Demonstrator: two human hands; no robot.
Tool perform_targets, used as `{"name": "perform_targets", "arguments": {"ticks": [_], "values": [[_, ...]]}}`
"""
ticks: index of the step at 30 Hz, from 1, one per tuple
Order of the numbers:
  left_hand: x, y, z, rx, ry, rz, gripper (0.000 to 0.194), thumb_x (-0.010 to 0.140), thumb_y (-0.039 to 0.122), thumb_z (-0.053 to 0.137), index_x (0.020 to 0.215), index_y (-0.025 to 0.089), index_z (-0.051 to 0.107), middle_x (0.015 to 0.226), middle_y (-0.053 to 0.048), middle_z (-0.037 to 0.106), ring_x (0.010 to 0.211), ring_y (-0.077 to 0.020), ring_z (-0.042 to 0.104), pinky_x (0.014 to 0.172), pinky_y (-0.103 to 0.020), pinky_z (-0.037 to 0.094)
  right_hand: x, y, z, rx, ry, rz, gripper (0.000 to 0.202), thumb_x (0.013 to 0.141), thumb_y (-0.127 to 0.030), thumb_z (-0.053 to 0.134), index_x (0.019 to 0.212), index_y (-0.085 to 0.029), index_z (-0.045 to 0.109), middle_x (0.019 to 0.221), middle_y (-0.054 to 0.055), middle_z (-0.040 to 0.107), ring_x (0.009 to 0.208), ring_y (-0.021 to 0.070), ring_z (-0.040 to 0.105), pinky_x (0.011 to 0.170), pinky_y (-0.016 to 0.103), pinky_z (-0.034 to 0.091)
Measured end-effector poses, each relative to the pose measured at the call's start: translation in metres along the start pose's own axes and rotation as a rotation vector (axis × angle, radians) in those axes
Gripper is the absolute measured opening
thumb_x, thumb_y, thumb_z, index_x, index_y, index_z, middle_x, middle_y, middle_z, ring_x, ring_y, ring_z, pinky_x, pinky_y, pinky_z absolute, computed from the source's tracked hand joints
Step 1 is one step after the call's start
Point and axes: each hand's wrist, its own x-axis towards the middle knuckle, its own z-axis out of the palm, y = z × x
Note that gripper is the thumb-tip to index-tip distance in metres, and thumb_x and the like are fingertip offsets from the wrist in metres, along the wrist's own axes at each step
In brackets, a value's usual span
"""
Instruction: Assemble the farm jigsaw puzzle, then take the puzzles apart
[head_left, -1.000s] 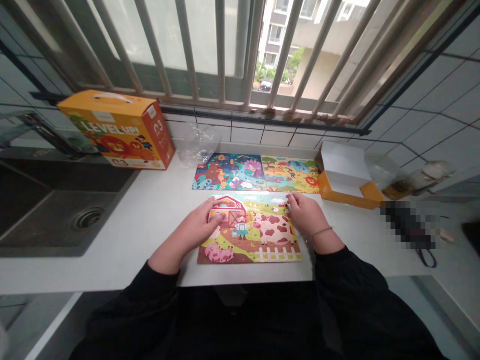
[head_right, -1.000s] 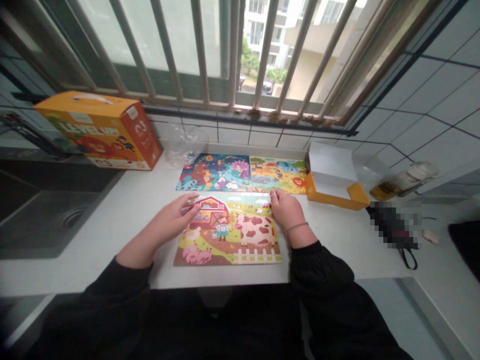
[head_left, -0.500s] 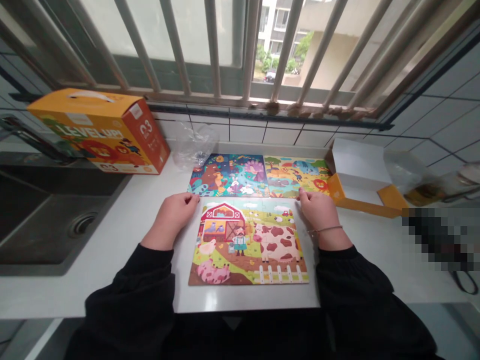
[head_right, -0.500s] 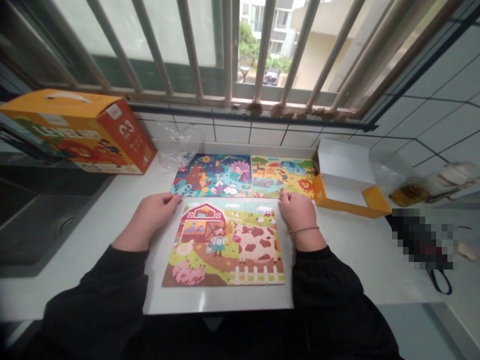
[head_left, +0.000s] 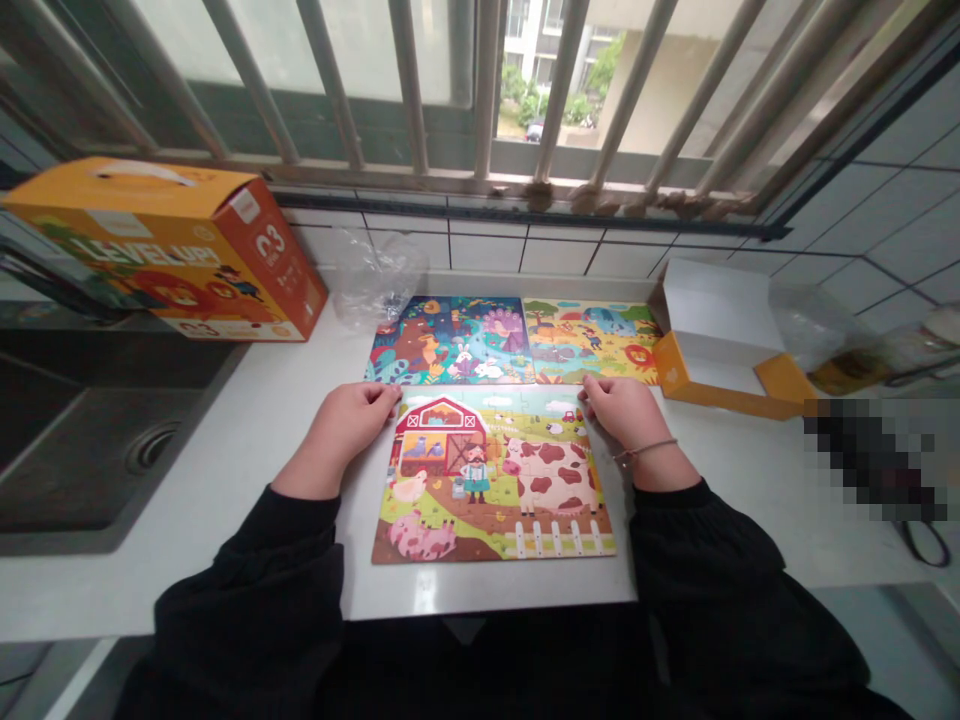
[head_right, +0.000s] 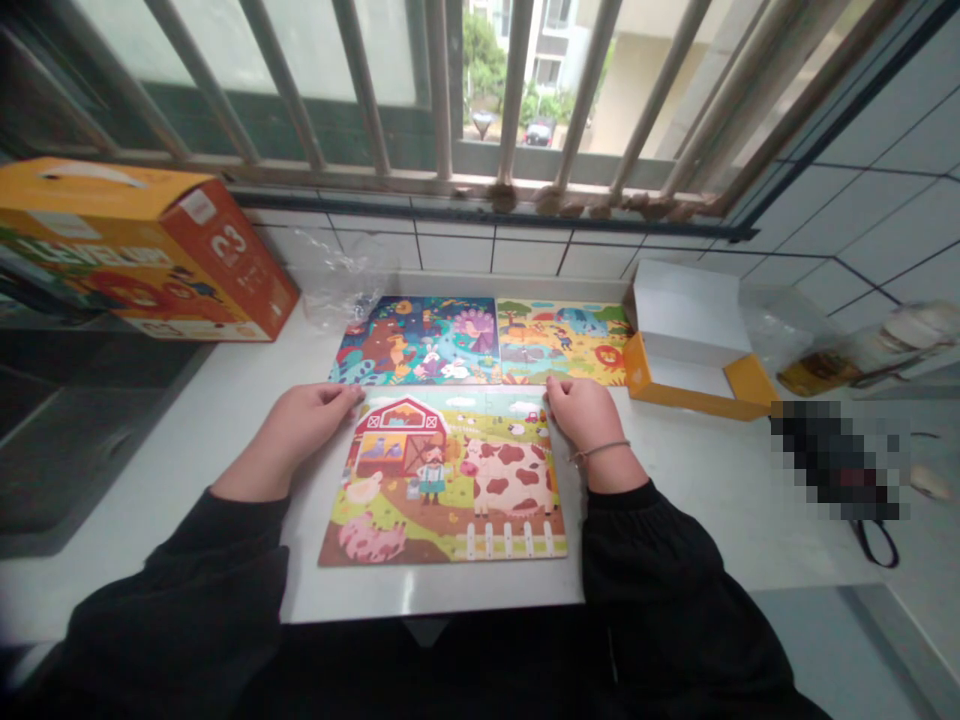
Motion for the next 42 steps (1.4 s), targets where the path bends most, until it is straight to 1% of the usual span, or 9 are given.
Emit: {"name": "perform_targets", "arguments": {"ticks": [8,16,26,31,34,36,38,40,42], "values": [[0.0,-0.002,0.002,-0.046,-0.011,-0.019,0.047,0.094,0.062,0.06,0.071,0.023,0.074,0.071,-0.005,0.076,0.073,-0.0266,0.067,0.069,-0.036,0.04,0.001,0.0,-0.001,0.069,-0.021,0.026,0.056,0.11,-0.05,0.051,0.075,-0.02,0.084,0.063,0.008,0.075,0.063,0.0227,0.068,0.066,0.034,0.041],[0.002,-0.004,0.003,-0.066,-0.004,-0.01,0.046,0.095,0.061,0.061,0.071,0.023,0.073,0.069,-0.004,0.072,0.071,-0.0255,0.065,0.068,-0.036,0.04,0.001,-0.002,-0.003,0.091,-0.016,0.044,0.052,0.109,-0.05,0.053,0.077,-0.021,0.083,0.059,0.007,0.072,0.063,0.0239,0.068,0.065,0.034,0.041],[0.003,-0.005,0.003,-0.036,-0.013,0.0,0.046,0.094,0.061,0.059,0.078,0.022,0.077,0.074,-0.005,0.076,0.076,-0.0267,0.066,0.069,-0.036,0.04,0.001,-0.001,-0.003,0.061,-0.008,0.041,0.052,0.108,-0.05,0.053,0.084,-0.02,0.087,0.056,0.007,0.069,0.063,0.0246,0.067,0.064,0.034,0.039],[0.004,-0.005,0.003,0.013,-0.001,0.017,0.044,0.095,0.06,0.058,0.079,0.022,0.076,0.078,-0.006,0.077,0.078,-0.0276,0.068,0.069,-0.036,0.04,-0.001,-0.004,-0.003,0.03,-0.005,0.027,0.054,0.108,-0.05,0.051,0.084,-0.019,0.088,0.057,0.008,0.07,0.064,0.025,0.067,0.064,0.035,0.038],[0.002,-0.003,0.002,0.108,0.056,0.033,0.039,0.096,0.056,0.059,0.079,0.023,0.073,0.079,-0.007,0.077,0.078,-0.028,0.068,0.068,-0.036,0.04,-0.003,-0.007,-0.001,0.019,-0.007,-0.023,0.053,0.108,-0.05,0.051,0.086,-0.019,0.088,0.059,0.007,0.071,0.066,0.0246,0.068,0.065,0.034,0.039],[-0.001,-0.001,0.001,0.152,0.12,0.102,0.032,0.096,0.052,0.062,0.085,0.023,0.073,0.085,-0.008,0.077,0.08,-0.028,0.069,0.072,-0.036,0.044,-0.004,-0.008,0.001,0.032,-0.017,-0.082,0.053,0.108,-0.051,0.05,0.089,-0.02,0.089,0.062,0.006,0.073,0.067,0.0237,0.069,0.067,0.033,0.04],[-0.003,0.003,0.002,0.144,0.138,0.268,0.028,0.097,0.047,0.064,0.093,0.022,0.076,0.096,-0.01,0.079,0.09,-0.0283,0.071,0.082,-0.037,0.05,-0.005,-0.01,0.002,0.043,-0.022,-0.125,0.053,0.109,-0.051,0.05,0.09,-0.02,0.089,0.064,0.006,0.074,0.068,0.023,0.069,0.067,0.033,0.041],[-0.005,0.008,0.006,0.125,0.072,0.476,0.027,0.101,0.043,0.063,0.098,0.022,0.078,0.106,-0.011,0.079,0.101,-0.0288,0.072,0.095,-0.04,0.054,-0.006,-0.01,0.003,0.043,-0.022,-0.133,0.053,0.109,-0.051,0.05,0.09,-0.02,0.088,0.063,0.006,0.073,0.067,0.0227,0.069,0.067,0.033,0.04],[-0.006,0.012,0.012,0.146,-0.04,0.628,0.027,0.105,0.04,0.061,0.1,0.021,0.08,0.109,-0.012,0.079,0.106,-0.0297,0.071,0.102,-0.044,0.055,-0.006,-0.01,0.003,0.042,-0.019,-0.13,0.053,0.109,-0.051,0.049,0.09,-0.02,0.088,0.063,0.006,0.072,0.067,0.0227,0.068,0.067,0.033,0.04]]}}
